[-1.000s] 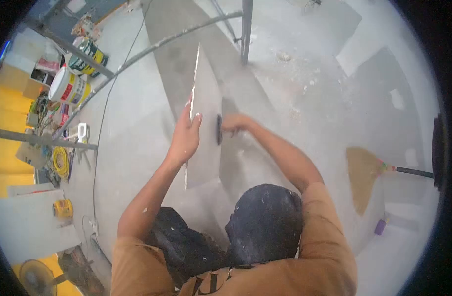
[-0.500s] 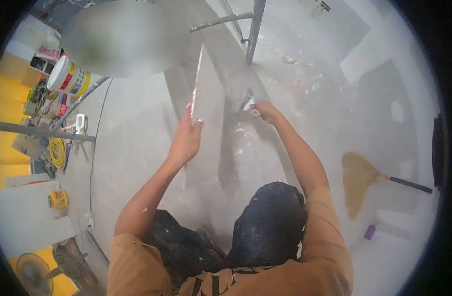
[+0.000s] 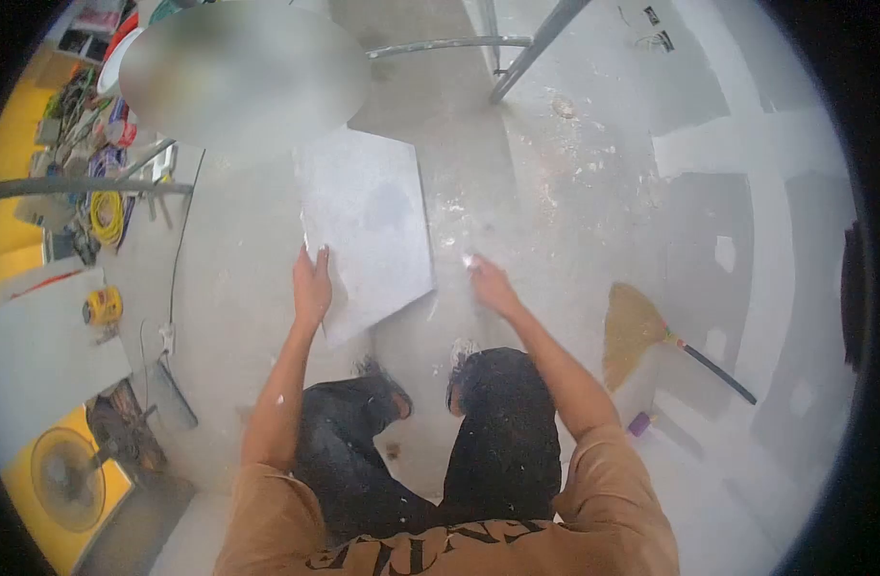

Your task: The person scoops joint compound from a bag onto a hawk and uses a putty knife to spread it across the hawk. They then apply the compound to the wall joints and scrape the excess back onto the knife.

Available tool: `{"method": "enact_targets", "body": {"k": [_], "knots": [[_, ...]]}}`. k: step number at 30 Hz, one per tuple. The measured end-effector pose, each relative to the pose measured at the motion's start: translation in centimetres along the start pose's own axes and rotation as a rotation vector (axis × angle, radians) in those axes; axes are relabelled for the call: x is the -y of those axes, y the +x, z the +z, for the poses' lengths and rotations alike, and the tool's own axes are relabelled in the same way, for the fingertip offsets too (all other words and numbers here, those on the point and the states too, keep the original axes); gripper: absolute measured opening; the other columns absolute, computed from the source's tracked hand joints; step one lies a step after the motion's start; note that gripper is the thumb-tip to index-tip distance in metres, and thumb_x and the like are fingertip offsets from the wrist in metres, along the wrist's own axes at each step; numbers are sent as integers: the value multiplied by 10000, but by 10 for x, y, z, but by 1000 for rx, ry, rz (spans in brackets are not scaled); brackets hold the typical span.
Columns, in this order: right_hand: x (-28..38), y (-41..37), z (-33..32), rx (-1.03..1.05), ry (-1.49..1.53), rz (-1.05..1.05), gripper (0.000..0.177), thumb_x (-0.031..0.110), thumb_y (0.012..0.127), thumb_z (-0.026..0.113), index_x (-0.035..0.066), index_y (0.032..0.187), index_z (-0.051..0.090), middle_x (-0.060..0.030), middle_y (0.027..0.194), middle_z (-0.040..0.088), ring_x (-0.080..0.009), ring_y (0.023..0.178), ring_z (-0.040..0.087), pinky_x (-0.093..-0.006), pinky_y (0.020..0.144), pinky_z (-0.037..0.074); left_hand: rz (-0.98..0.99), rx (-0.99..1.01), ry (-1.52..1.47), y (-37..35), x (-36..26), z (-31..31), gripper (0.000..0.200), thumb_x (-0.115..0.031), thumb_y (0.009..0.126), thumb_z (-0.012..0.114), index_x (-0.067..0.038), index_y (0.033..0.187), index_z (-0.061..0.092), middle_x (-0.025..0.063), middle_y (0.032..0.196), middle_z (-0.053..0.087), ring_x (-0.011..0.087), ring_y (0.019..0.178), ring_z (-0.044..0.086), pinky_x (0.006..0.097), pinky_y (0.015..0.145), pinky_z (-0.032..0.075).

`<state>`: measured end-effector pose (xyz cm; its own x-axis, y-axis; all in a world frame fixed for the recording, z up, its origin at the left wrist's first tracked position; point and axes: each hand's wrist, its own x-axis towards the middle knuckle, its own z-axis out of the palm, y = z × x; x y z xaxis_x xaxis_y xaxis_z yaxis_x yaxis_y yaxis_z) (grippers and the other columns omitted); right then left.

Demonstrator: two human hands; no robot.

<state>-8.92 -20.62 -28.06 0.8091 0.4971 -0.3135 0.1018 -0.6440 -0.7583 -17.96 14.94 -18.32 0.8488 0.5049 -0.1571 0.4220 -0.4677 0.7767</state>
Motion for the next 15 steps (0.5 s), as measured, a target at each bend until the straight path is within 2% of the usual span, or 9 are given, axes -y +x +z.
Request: {"method": "enact_targets", "body": {"k": [1, 4, 6, 7, 9, 11, 12, 13, 15], "knots": [[10, -24, 25, 14, -27, -145, 410, 190, 935, 544, 12, 1302, 573, -243, 1184, 636, -348, 1020, 632, -465, 904, 479, -92, -59, -97, -24, 6, -7, 426, -245, 1006, 511, 104, 1249, 524, 281, 1053, 649, 381, 992, 625, 418, 907, 460], [133, -97, 37, 134, 96, -60, 401, 150, 931, 531, -6, 1298, 566, -273, 1210, 602, -379, 1082, 603, -494, 938, 464, -253, -164, -241, -89, -20, -37, 423, -229, 1015, 512, 109, 1269, 515, 232, 1178, 629, 302, 1110, 584, 382, 992, 420], [205, -121, 23, 287, -98, 163, 383, 120, 931, 522, -29, 1282, 562, -262, 1179, 603, -391, 1066, 598, -502, 916, 470, -295, -221, -323, -126, -40, -57, 435, -222, 1015, 527, 120, 1282, 504, 204, 1217, 619, 255, 1146, 557, 365, 1025, 395], [201, -120, 27, 307, -103, 156, 383, 120, 931, 522, -29, 1282, 562, -262, 1179, 603, -391, 1066, 598, -502, 916, 470, -311, -236, -323, -148, -48, -68, 435, -222, 1015, 527, 120, 1282, 504, 204, 1217, 619, 255, 1146, 557, 365, 1025, 395], [158, -92, 56, 104, -268, 179, 378, 140, 937, 503, -45, 1256, 587, -264, 976, 649, -402, 881, 644, -529, 744, 492, -342, -276, -339, -184, -62, -87, 384, -184, 1005, 527, 95, 1269, 519, 213, 1198, 626, 272, 1127, 576, 376, 1000, 413], [102, -56, 59, 79, -146, 113, 318, 143, 935, 509, -53, 1153, 630, -251, 949, 664, -390, 870, 648, -507, 745, 501, -380, -221, -293, -215, -90, -111, 396, -208, 1008, 533, 78, 1281, 524, 198, 1202, 629, 264, 1121, 577, 385, 996, 419], [67, -43, 72, -157, 210, 83, 251, 150, 929, 522, -51, 1005, 652, -262, 896, 667, -369, 825, 653, -500, 736, 507, -414, -166, -254, -228, -103, -120, 408, -233, 1010, 539, 60, 1294, 528, 183, 1205, 631, 257, 1115, 577, 394, 992, 426], [17, -26, 64, -80, -29, -17, 255, 160, 912, 500, 12, 994, 691, -236, 991, 679, -382, 905, 650, -484, 770, 521, -422, -118, -184, -240, -107, -126, 403, -245, 1010, 534, 50, 1284, 537, 195, 1188, 639, 281, 1102, 588, 403, 977, 435], [-14, -15, 10, 508, -508, 186, 344, 219, 923, 475, 56, 1157, 668, -178, 1195, 657, -352, 1093, 610, -473, 923, 506, -442, -52, -62, -264, -119, -124, 395, -266, 1003, 530, 25, 1269, 552, 242, 1155, 646, 362, 1073, 607, 437, 953, 450]]}}
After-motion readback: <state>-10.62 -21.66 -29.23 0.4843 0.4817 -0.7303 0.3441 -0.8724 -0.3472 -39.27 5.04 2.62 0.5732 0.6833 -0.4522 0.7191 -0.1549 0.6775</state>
